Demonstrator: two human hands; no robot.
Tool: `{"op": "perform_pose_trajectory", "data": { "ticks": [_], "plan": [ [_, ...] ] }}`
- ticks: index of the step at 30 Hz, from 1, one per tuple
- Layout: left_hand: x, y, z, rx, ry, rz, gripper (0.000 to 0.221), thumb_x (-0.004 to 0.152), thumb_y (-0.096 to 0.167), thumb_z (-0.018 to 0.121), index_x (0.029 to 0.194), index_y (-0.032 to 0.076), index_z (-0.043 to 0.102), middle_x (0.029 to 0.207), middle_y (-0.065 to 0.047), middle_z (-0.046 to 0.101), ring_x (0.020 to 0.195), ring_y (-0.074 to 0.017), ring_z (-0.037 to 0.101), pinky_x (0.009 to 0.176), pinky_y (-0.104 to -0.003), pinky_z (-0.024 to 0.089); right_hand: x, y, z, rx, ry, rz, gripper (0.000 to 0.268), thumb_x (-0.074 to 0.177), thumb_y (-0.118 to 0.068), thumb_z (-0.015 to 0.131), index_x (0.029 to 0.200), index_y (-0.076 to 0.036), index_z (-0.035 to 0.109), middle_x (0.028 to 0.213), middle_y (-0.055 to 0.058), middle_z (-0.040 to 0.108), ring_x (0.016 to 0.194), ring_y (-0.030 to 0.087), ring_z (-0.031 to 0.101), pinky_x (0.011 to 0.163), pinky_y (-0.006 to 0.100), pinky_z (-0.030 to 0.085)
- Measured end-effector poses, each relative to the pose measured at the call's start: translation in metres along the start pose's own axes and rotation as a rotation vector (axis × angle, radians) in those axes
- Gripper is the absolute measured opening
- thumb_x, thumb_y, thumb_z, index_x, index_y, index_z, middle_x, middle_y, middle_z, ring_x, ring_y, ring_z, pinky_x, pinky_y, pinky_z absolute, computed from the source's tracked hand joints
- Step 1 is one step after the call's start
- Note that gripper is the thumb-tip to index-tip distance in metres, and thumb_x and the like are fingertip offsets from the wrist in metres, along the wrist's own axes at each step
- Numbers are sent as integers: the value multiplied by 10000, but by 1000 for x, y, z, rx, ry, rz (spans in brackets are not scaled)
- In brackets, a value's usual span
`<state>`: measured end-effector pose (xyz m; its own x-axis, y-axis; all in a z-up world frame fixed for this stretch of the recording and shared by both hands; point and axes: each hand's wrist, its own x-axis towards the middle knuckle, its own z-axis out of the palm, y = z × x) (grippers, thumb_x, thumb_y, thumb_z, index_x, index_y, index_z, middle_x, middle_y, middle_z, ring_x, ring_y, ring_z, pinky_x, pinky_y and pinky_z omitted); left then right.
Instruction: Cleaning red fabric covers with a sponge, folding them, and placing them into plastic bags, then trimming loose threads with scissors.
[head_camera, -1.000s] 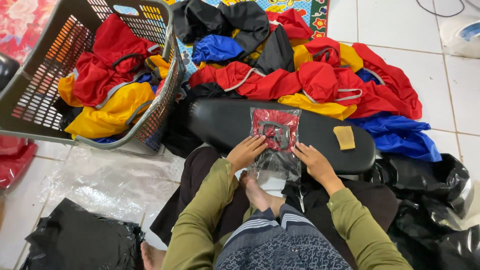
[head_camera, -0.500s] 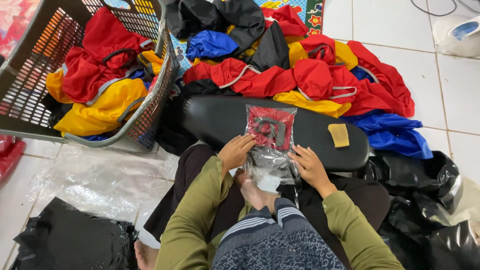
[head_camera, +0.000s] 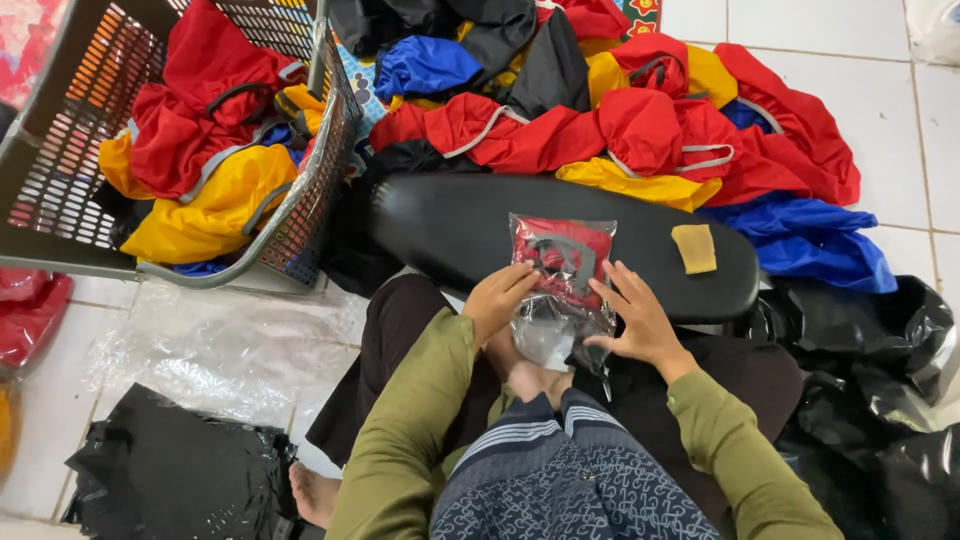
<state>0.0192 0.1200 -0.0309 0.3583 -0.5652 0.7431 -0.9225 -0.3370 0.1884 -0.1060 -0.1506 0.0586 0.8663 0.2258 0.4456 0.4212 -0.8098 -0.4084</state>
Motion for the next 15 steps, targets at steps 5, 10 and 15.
{"op": "perform_pose_trajectory", "data": {
  "ticks": [5, 10, 15],
  "plan": [
    [-1, 0, -22, -102, -59, -96, 307, 1052, 137, 551, 1324, 66, 675, 1312, -122, 679, 1206, -253, 668, 1020, -336, 532, 16, 26, 28, -265, 23, -271, 768, 772, -465, 702, 1484, -213, 563, 1600, 136, 477, 1452, 393, 446, 1175, 564, 356],
    [-32, -17, -1, 66, -115, -67, 219, 1004, 217, 664, 1194, 130, 730, 1079, -33, 753, 991, -159, 727, 864, -281, 580, 22, 26, 31, -242, 67, -370, 471, 1061, -443, 444, 1408, -182, 625, 1546, 105, 549, 1412, 364, 508, 1133, 535, 397],
    [-58, -32, 18, 219, -146, 93, 300, 1020, 228, 629, 1298, 121, 672, 896, -81, 699, 806, -216, 722, 794, -333, 601, 0, 29, 27, -174, -14, -312, 480, 1067, -393, 435, 1448, -151, 598, 1575, 126, 522, 1429, 378, 493, 1163, 524, 357]
  ]
}}
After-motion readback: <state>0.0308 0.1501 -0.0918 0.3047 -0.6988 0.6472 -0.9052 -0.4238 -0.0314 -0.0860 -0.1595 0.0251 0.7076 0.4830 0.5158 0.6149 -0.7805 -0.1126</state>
